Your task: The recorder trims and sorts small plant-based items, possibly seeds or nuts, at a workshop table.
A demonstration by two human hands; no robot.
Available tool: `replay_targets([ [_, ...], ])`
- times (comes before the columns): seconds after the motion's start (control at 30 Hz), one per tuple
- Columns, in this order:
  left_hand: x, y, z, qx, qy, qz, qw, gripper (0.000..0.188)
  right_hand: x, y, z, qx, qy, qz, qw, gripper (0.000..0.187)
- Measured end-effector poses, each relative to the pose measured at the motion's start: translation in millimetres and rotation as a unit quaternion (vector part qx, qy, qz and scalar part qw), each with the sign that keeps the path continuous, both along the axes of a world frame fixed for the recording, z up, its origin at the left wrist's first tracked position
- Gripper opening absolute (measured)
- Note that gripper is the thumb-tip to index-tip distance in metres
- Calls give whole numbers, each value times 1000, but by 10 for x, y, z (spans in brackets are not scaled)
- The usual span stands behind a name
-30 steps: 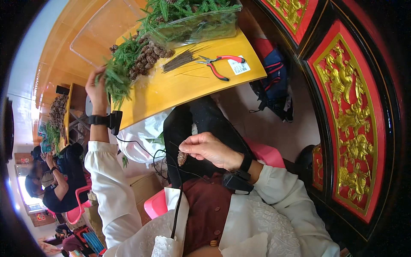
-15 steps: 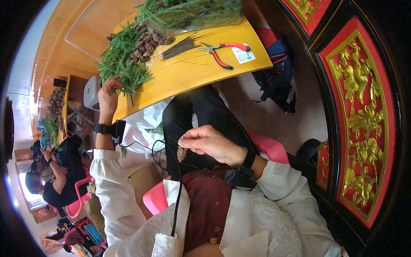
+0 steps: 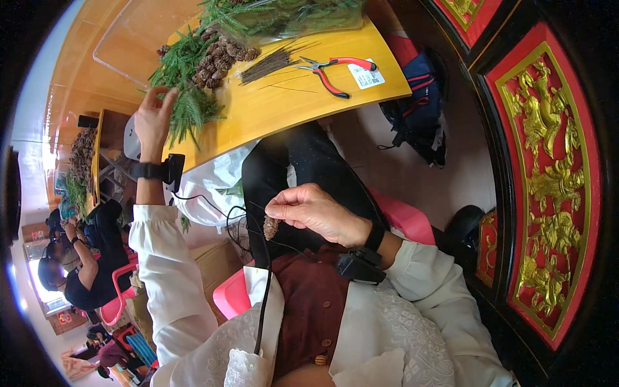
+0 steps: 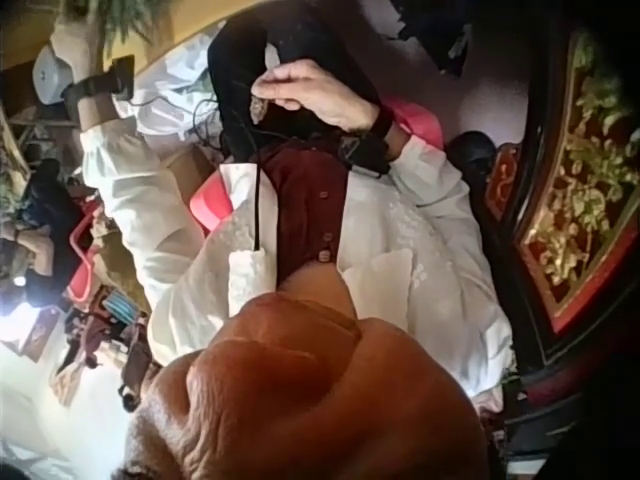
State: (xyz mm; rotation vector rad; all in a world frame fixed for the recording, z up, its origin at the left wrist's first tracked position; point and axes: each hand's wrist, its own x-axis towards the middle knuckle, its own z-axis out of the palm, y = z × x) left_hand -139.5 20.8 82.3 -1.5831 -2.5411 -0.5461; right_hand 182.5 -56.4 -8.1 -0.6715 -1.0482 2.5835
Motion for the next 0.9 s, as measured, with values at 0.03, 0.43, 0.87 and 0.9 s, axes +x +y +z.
replay_targets([
  [0.03,-1,-8,-53,-1,0,-1,1000,48,8,4,1,6,-3,-1,1000,19],
  [0.43,720,-338,-647,62,72,-95,991,37,197,26,-94,4,6,-3,1000,19],
  [0.87,729,-634,-644,230,-349,-87,905,39,360,-307,-36,25,18,-18,999,19],
  [0.9,741,-714,-595,227,-411,-92,878,36,371,-348,-35,26,18,-17,999,19],
])
